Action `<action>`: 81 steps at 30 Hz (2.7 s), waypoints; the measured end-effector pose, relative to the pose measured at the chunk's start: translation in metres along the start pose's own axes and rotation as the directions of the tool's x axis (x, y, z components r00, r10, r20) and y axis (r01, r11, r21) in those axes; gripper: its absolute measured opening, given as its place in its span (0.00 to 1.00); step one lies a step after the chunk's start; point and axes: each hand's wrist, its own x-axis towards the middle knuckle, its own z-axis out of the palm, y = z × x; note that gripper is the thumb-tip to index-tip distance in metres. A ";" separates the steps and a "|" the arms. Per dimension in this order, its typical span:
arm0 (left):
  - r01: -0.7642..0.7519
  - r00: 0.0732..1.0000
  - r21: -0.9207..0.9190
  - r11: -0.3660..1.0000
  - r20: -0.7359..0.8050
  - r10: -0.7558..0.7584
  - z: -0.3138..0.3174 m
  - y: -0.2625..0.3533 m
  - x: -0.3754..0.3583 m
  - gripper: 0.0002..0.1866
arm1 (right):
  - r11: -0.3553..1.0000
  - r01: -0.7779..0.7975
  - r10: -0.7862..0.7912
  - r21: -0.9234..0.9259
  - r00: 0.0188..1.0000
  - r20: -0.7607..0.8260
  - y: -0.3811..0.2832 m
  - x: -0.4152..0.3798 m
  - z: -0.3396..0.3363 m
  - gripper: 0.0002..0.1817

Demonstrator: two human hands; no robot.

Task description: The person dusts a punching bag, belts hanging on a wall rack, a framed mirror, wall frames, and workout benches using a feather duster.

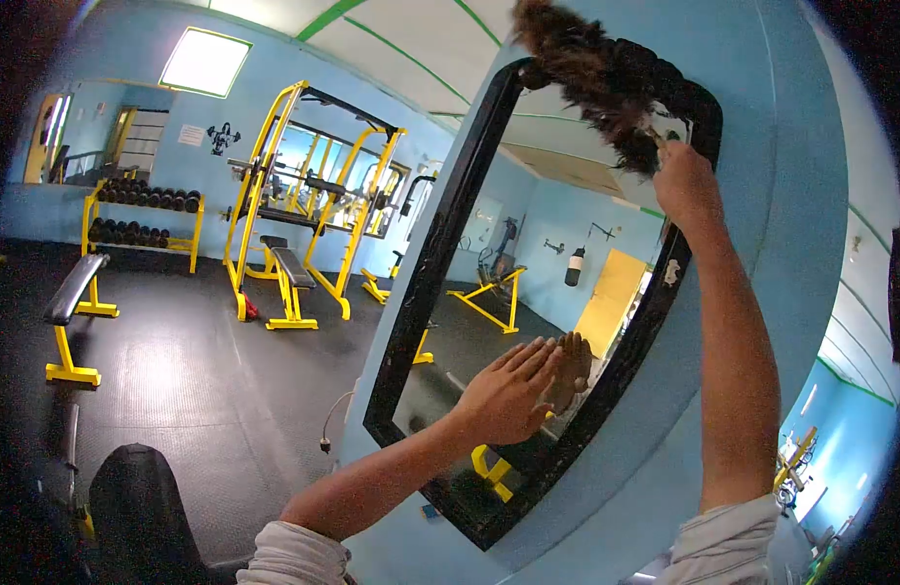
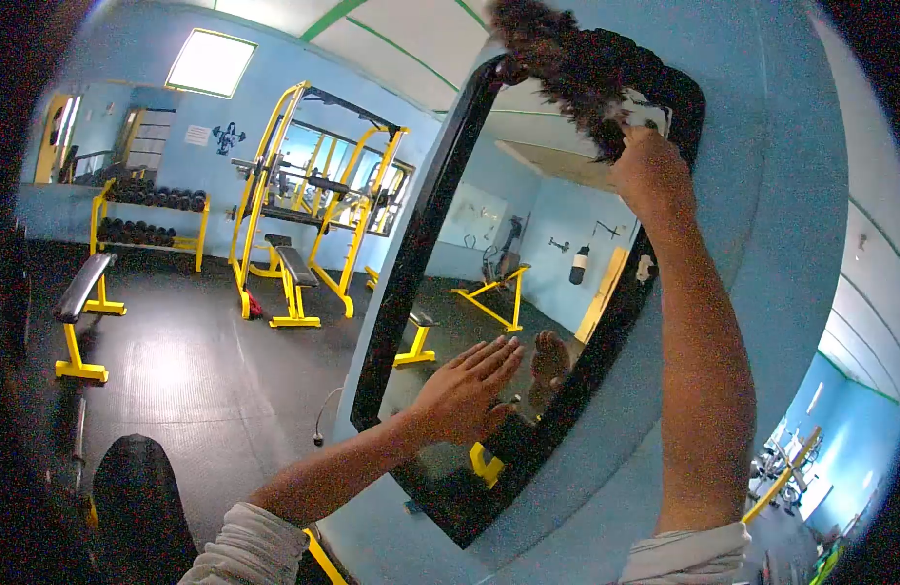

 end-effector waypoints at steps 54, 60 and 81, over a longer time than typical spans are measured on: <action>0.481 0.877 0.019 0.877 -0.006 -0.481 0.001 -0.033 -0.111 0.45 | 0.982 -0.077 -0.028 0.174 0.847 0.531 -0.025 -0.160 0.071 0.14; 0.470 0.881 0.103 0.876 0.002 -0.473 -0.003 -0.025 -0.110 0.44 | 0.980 -0.085 -0.034 0.180 0.819 0.573 -0.030 -0.180 0.060 0.11; 0.707 0.662 -0.302 0.640 -0.036 -0.748 0.038 0.018 -0.169 0.41 | 0.713 -0.450 -0.324 0.538 0.469 0.822 -0.059 -0.313 0.058 0.25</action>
